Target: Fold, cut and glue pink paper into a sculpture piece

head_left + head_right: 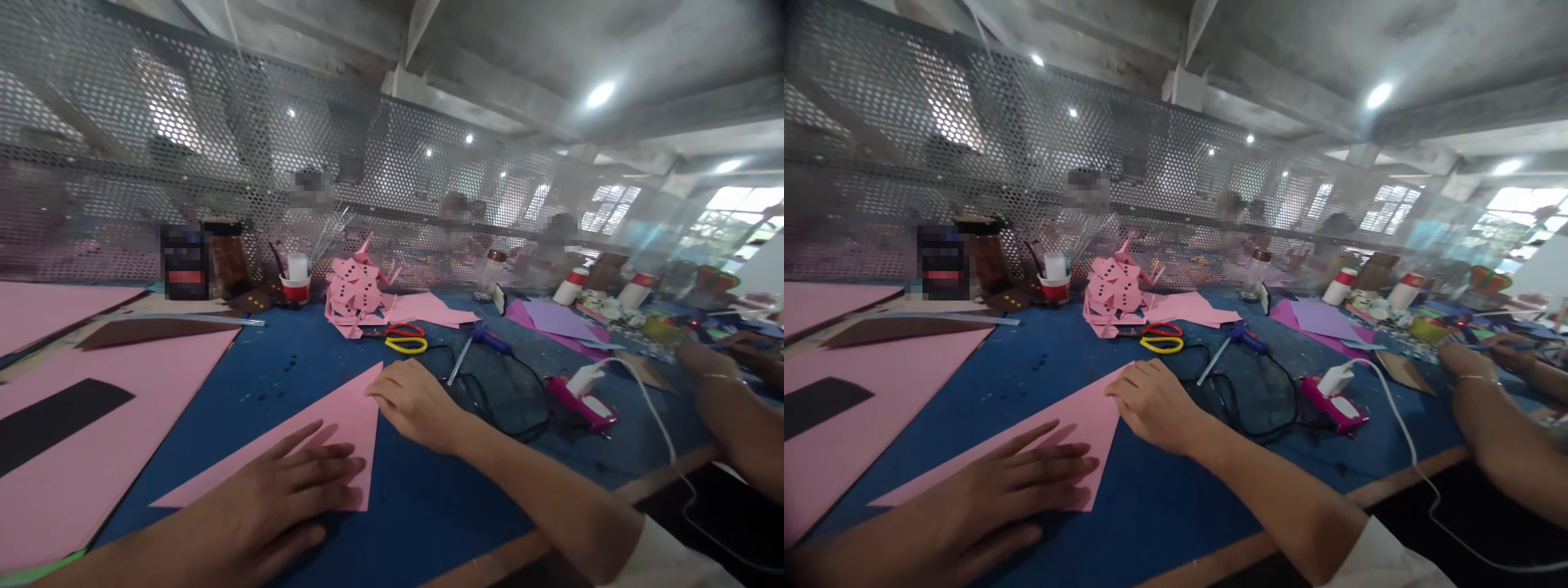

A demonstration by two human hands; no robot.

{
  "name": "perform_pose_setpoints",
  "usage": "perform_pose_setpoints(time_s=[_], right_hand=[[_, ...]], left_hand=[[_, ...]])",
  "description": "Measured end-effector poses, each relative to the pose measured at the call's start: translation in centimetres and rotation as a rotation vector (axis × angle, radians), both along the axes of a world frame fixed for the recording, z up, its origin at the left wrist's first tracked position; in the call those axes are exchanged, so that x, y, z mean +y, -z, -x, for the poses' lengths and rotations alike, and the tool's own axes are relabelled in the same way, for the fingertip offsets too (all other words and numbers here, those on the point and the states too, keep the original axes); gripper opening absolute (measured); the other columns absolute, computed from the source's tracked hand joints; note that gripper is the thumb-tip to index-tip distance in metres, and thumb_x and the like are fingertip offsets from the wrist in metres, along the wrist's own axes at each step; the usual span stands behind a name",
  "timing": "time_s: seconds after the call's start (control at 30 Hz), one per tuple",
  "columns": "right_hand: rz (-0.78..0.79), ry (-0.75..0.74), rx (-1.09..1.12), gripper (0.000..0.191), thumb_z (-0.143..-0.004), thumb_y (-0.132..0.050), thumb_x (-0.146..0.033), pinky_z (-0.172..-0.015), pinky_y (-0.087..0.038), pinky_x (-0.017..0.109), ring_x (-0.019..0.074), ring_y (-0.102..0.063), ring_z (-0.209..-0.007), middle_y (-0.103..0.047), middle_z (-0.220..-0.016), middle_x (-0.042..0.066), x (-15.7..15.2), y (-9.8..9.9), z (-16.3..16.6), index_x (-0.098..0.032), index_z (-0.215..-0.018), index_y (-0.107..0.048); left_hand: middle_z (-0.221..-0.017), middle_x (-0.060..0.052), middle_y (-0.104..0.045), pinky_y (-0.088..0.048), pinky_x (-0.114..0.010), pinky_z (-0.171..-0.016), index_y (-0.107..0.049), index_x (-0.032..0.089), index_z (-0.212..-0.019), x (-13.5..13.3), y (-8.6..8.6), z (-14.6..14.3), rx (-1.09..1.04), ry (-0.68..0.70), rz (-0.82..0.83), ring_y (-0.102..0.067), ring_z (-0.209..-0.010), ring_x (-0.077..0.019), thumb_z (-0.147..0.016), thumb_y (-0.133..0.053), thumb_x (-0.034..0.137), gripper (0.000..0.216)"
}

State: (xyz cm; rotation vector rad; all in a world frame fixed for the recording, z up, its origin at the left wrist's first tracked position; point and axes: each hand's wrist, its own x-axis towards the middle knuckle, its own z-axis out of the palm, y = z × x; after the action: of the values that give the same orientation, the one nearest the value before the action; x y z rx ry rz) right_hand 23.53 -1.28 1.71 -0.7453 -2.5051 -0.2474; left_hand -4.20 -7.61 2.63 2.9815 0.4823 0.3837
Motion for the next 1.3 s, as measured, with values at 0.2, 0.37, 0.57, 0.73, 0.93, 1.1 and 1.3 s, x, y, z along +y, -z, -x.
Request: perform_pose_setpoints(time_s=[0.2,0.37,0.57,0.73,0.93,1.1,1.3], right_hand=[[0.055,-0.034,-0.023,0.016,-0.102,-0.054,-0.015,-0.086,-0.043,0.037,0.0215,-0.064,-0.101,-0.074,-0.105,0.007,-0.4,0.0,0.3,-0.017,-0.108,-0.069],[0.067,0.069,0.094,0.018,-0.104,-0.052,-0.018,-0.089,-0.046,0.038,0.0229,-0.065,-0.099,-0.074,-0.105,0.01,-0.3,0.2,-0.2,-0.018,-0.109,-0.07],[0.087,0.133,0.129,0.017,-0.103,-0.054,-0.018,-0.097,-0.047,0.039,0.0243,-0.065,-0.107,-0.073,-0.109,0.01,0.1,0.2,-0.6,-0.018,-0.111,-0.07],[0.142,0.142,0.002,0.028,-0.102,-0.059,-0.021,-0.102,-0.046,0.045,0.0282,-0.06,-0.12,-0.07,-0.127,0.012,0.4,1.0,-0.1,-0.016,-0.129,-0.064],[0.151,0.145,-0.089,0.041,-0.102,-0.062,-0.033,-0.109,-0.044,0.049,0.0305,-0.058,-0.13,-0.065,-0.141,0.014,0.8,1.9,0.1,-0.016,-0.14,-0.059],[0.177,0.148,-0.093,0.042,-0.101,-0.064,-0.038,-0.109,-0.044,0.05,0.0312,-0.059,-0.128,-0.068,-0.136,0.015,0.6,1.5,0.0,-0.014,-0.135,-0.063],[0.227,0.063,-0.048,0.041,-0.099,-0.066,-0.042,-0.115,-0.038,0.051,0.0294,-0.057,-0.131,-0.067,-0.137,0.014,-0.2,0.7,-0.1,-0.017,-0.131,-0.065]], left_hand=[[-0.155,0.0,-0.056,-0.018,-0.039,-0.132,-0.048,0.033,-0.153,-0.1,0.1,-0.1,0.034,-0.002,-0.03,-0.045,-0.148,-0.0172,-0.102,-0.056,0.022,0.053],[-0.152,-0.004,-0.06,-0.021,-0.043,-0.131,-0.047,0.03,-0.154,0.5,0.6,0.6,-0.034,-0.076,-0.047,-0.048,-0.147,-0.0199,-0.103,-0.052,0.021,0.052],[-0.149,0.001,-0.063,-0.025,-0.043,-0.129,-0.056,0.037,-0.145,2.3,2.6,3.9,-0.093,-0.352,-0.124,-0.056,-0.139,-0.0222,-0.102,-0.057,0.031,0.043],[-0.147,0.0,-0.064,-0.018,-0.046,-0.13,-0.054,0.035,-0.147,2.8,3.7,5.3,-0.099,-0.391,-0.093,-0.051,-0.143,-0.0248,-0.103,-0.052,0.037,0.045],[-0.148,0.003,-0.064,-0.013,-0.04,-0.13,-0.05,0.039,-0.149,2.4,2.8,4.7,-0.039,-0.345,-0.042,-0.056,-0.139,-0.0194,-0.101,-0.054,0.024,0.051],[-0.152,-0.001,-0.06,-0.019,-0.043,-0.129,-0.051,0.036,-0.149,2.9,3.8,5.1,-0.081,-0.418,-0.073,-0.052,-0.143,-0.0228,-0.1,-0.056,0.031,0.05],[-0.15,-0.001,-0.062,-0.019,-0.045,-0.129,-0.055,0.036,-0.146,3.2,4.6,5.5,-0.088,-0.42,-0.055,-0.051,-0.144,-0.0235,-0.1,-0.056,0.033,0.046]])
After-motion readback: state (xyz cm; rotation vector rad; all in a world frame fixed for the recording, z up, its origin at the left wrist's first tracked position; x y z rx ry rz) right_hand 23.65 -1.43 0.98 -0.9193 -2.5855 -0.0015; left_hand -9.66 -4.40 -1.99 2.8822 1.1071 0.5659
